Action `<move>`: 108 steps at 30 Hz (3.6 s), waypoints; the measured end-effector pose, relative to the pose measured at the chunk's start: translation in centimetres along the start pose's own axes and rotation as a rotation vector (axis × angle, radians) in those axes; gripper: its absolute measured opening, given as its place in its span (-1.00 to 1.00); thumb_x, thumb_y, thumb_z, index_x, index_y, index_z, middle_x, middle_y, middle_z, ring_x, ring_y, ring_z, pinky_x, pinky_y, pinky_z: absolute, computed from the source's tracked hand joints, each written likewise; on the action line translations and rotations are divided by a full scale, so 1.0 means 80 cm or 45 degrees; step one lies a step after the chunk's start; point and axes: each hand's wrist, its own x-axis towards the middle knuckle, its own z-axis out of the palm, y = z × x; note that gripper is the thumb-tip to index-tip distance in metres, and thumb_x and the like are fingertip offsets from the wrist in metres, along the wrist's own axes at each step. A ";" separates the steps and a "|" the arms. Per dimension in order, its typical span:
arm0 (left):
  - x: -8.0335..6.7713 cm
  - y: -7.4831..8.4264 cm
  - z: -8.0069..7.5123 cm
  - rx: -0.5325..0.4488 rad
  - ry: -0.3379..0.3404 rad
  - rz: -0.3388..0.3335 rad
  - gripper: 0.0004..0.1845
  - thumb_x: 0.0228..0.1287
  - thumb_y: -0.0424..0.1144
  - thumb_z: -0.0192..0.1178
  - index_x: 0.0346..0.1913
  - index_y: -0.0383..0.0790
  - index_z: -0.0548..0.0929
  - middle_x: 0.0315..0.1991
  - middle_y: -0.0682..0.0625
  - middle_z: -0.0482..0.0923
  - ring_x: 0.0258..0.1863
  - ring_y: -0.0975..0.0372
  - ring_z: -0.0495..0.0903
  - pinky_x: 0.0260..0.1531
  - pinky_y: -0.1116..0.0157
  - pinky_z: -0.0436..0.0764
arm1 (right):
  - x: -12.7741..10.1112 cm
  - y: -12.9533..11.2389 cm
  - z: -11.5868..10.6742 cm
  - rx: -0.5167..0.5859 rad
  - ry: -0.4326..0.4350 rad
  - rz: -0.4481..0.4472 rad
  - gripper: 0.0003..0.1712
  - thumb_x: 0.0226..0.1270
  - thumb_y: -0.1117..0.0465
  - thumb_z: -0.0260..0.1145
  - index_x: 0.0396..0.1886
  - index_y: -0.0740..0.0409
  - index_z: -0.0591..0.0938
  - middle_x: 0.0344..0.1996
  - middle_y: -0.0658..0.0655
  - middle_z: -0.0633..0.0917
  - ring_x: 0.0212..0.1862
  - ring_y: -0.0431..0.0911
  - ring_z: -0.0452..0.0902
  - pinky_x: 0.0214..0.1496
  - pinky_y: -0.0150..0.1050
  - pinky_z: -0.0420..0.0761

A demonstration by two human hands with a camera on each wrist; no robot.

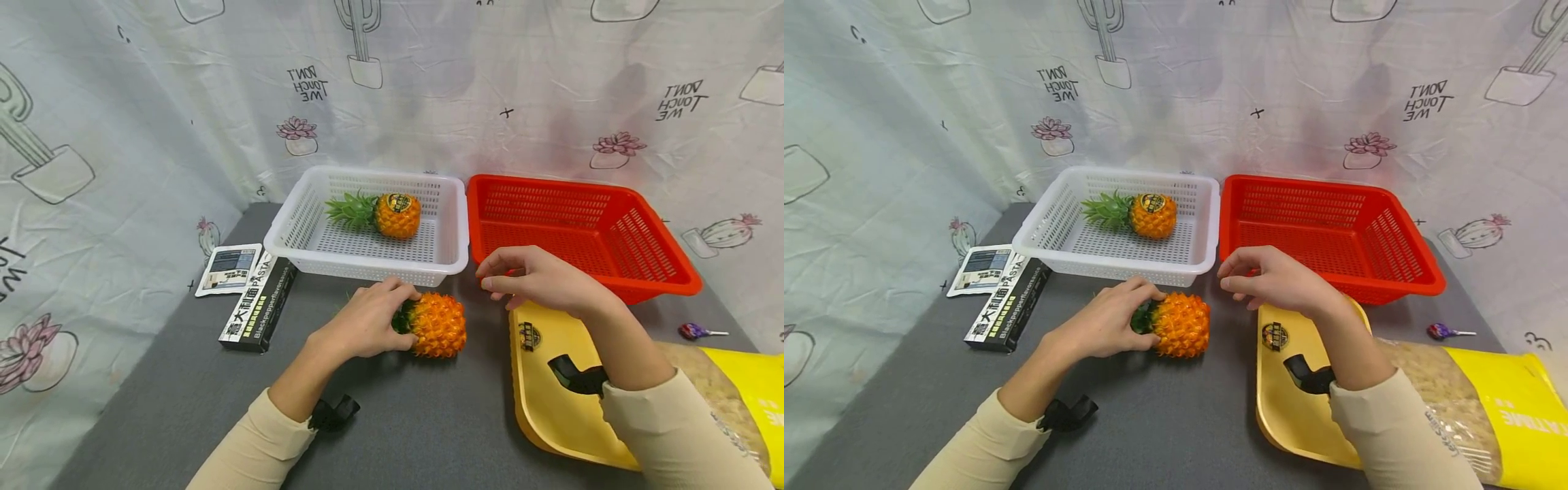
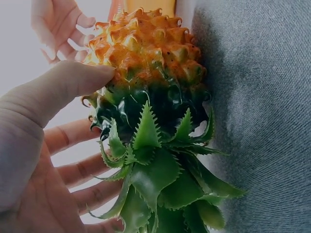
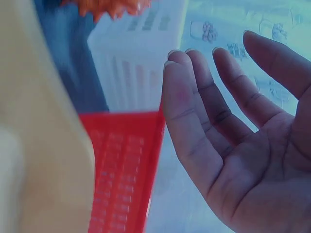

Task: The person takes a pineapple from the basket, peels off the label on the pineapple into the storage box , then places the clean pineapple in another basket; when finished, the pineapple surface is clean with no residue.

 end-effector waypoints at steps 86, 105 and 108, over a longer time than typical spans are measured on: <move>-0.024 -0.013 -0.044 -0.129 0.412 0.229 -0.63 0.38 -0.11 0.36 0.18 -0.14 0.72 0.11 -0.02 0.67 0.11 0.07 0.65 0.15 0.01 0.61 | -0.004 -0.036 0.035 -0.554 -0.131 -0.143 -0.12 -0.10 0.00 0.66 0.25 0.13 0.50 0.01 0.05 0.63 0.02 -0.04 0.52 0.02 -0.15 0.63; 0.003 -0.058 -0.056 -0.097 0.512 0.171 -0.69 0.39 -0.23 0.30 0.13 -0.25 0.73 -0.02 -0.13 0.69 0.00 -0.02 0.64 0.07 0.01 0.60 | -0.049 -0.041 -0.030 -0.638 -0.063 -0.053 -0.05 -0.12 -0.16 0.69 0.30 0.03 0.52 0.19 0.05 0.63 0.18 -0.01 0.54 0.16 0.03 0.63; 0.010 -0.062 -0.054 -0.040 0.482 0.158 -0.70 0.37 -0.27 0.29 0.11 -0.25 0.74 -0.02 -0.13 0.69 0.01 -0.01 0.63 0.10 0.00 0.59 | -0.055 -0.036 -0.041 -0.648 -0.033 -0.034 -0.06 -0.12 -0.17 0.70 0.28 -0.01 0.53 0.18 0.02 0.64 0.18 -0.02 0.55 0.16 0.03 0.62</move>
